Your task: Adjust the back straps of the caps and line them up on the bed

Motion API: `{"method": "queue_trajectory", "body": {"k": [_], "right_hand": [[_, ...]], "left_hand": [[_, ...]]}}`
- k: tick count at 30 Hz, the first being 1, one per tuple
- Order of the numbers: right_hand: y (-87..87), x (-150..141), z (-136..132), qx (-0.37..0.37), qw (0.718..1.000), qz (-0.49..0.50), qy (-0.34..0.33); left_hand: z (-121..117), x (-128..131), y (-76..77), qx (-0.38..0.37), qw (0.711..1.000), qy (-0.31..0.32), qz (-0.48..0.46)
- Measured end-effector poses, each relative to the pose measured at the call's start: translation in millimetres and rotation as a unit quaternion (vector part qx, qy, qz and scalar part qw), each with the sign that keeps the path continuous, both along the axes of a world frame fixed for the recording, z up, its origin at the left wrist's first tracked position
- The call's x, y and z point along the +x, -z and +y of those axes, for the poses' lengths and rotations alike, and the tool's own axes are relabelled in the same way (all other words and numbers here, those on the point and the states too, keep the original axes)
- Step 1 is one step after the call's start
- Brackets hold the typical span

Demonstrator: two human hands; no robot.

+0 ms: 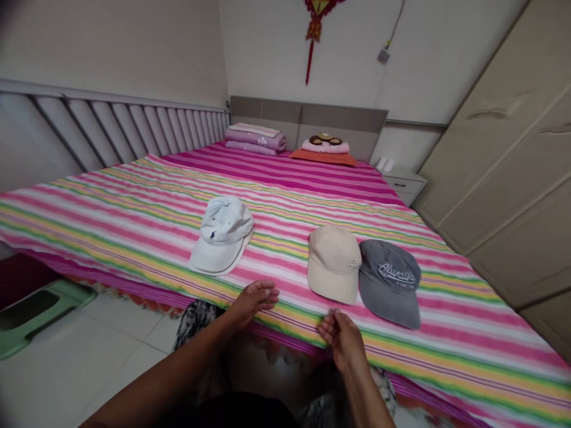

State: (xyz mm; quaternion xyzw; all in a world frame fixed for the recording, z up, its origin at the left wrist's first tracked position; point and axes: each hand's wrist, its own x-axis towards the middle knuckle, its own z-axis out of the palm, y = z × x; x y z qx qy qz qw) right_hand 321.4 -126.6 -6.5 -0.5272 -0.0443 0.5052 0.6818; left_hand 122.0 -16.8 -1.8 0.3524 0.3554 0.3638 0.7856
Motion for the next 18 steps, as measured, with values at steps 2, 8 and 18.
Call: {"method": "queue_trajectory", "body": {"k": [2,8,18], "right_hand": [[2.7,-20.0,-1.7,0.002,0.999,-0.017,-0.045],[12.1,-68.1,3.9,-0.001,0.981,-0.103,-0.162],[28.5,-85.1,6.9,-0.021,0.962,-0.137,-0.234]], "left_hand": [[4.1,-12.6,-2.5,-0.028,0.998,-0.048,-0.003],[17.6,-48.5,-5.6,-0.068,0.982,-0.174,-0.017],[30.8,-87.7,-8.3,-0.091,0.902,-0.421,-0.044]]}}
